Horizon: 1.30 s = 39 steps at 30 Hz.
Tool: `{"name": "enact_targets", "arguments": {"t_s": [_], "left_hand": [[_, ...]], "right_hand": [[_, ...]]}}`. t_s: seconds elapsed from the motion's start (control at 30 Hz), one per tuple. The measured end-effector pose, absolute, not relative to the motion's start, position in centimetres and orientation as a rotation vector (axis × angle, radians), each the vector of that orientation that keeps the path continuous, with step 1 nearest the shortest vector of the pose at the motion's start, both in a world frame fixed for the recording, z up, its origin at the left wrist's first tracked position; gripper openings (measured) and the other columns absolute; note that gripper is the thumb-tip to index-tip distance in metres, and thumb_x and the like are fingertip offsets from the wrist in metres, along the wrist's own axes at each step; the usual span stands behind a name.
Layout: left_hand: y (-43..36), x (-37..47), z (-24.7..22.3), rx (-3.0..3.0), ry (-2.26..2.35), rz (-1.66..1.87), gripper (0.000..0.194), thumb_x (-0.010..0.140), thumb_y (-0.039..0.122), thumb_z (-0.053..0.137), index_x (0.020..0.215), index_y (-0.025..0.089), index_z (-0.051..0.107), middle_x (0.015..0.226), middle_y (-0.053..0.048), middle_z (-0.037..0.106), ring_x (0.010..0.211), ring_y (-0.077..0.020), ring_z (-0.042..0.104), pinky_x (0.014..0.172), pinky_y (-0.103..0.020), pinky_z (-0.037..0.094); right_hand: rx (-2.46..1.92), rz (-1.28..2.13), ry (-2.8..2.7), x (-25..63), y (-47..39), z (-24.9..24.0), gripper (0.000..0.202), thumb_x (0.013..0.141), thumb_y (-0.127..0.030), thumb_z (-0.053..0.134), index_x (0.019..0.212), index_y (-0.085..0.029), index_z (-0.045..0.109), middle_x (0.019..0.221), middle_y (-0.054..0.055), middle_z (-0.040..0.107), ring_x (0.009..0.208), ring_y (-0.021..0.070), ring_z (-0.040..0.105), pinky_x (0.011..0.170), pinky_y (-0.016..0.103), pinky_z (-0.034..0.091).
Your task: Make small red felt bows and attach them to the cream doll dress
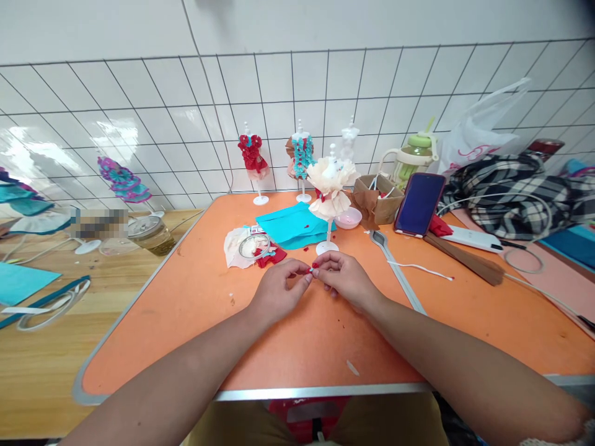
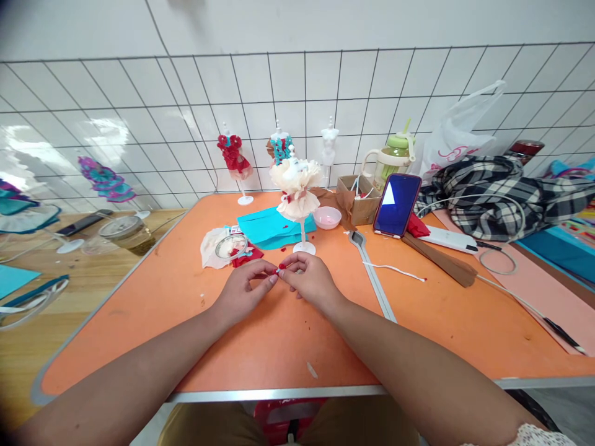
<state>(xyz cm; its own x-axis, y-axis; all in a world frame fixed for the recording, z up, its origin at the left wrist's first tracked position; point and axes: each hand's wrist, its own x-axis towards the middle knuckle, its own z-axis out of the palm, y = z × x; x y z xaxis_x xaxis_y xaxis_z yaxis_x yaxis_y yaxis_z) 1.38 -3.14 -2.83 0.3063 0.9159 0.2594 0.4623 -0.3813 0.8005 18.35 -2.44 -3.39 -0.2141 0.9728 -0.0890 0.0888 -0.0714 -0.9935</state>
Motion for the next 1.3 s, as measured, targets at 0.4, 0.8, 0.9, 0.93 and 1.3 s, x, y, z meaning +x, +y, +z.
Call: {"name": "enact_targets", "arguments": {"t_s": [0.4,0.8,0.9,0.93,1.3], "left_hand": [[-2.6,1.3,-2.8,1.854,1.240,1.006,0.021,0.082,0.033,0.053,0.072,0.017,0.064,0.072,-0.003,0.063,0.070,-0.0166,0.055,0.064,-0.025,0.040],[-2.7,1.5,-3.0,1.466,0.928,0.916,0.024,0.082,0.038,0.057,0.077,0.015,0.060,0.074,-0.002,0.058,0.075,-0.0151,0.053,0.074,-0.027,0.043],[-2.6,1.6,-3.3,1.303,0.861,0.917,0.022,0.081,0.037,0.059,0.080,0.015,0.060,0.077,-0.003,0.058,0.077,-0.0153,0.054,0.078,-0.030,0.045],[-2.5,1.6,-3.4,1.273,0.843,0.920,0.022,0.081,0.037,0.059,0.080,0.015,0.060,0.078,-0.003,0.058,0.078,-0.0154,0.054,0.079,-0.031,0.045],[-2.5,1.7,-3.8,1.201,0.827,0.815,0.030,0.085,0.043,0.052,0.077,0.014,0.057,0.073,-0.001,0.052,0.073,-0.0136,0.052,0.076,-0.031,0.048]], "right_hand": [[-1.176,1.454,-1.414,18.4,-2.8,-2.7,0.033,0.068,-0.035,0.069,0.097,-0.021,0.060,0.071,-0.001,0.060,0.052,0.0094,0.053,0.038,0.017,0.040],[-1.079,1.729,-1.295,19.9,-2.0,-2.2,0.030,0.063,-0.031,0.076,0.086,-0.016,0.064,0.066,-0.002,0.058,0.051,0.0069,0.050,0.038,0.016,0.042],[-1.052,1.664,-1.305,19.6,-2.2,-2.3,0.034,0.065,-0.034,0.074,0.092,-0.018,0.063,0.069,-0.002,0.058,0.053,0.0071,0.051,0.038,0.016,0.044],[-1.053,1.641,-1.305,19.5,-2.3,-2.3,0.034,0.066,-0.034,0.074,0.093,-0.018,0.062,0.069,-0.002,0.058,0.053,0.0073,0.051,0.038,0.016,0.044],[-1.114,1.586,-1.379,19.7,-2.1,-2.3,0.026,0.067,-0.030,0.072,0.087,-0.016,0.063,0.070,0.000,0.060,0.057,0.0098,0.055,0.040,0.019,0.049]]}}
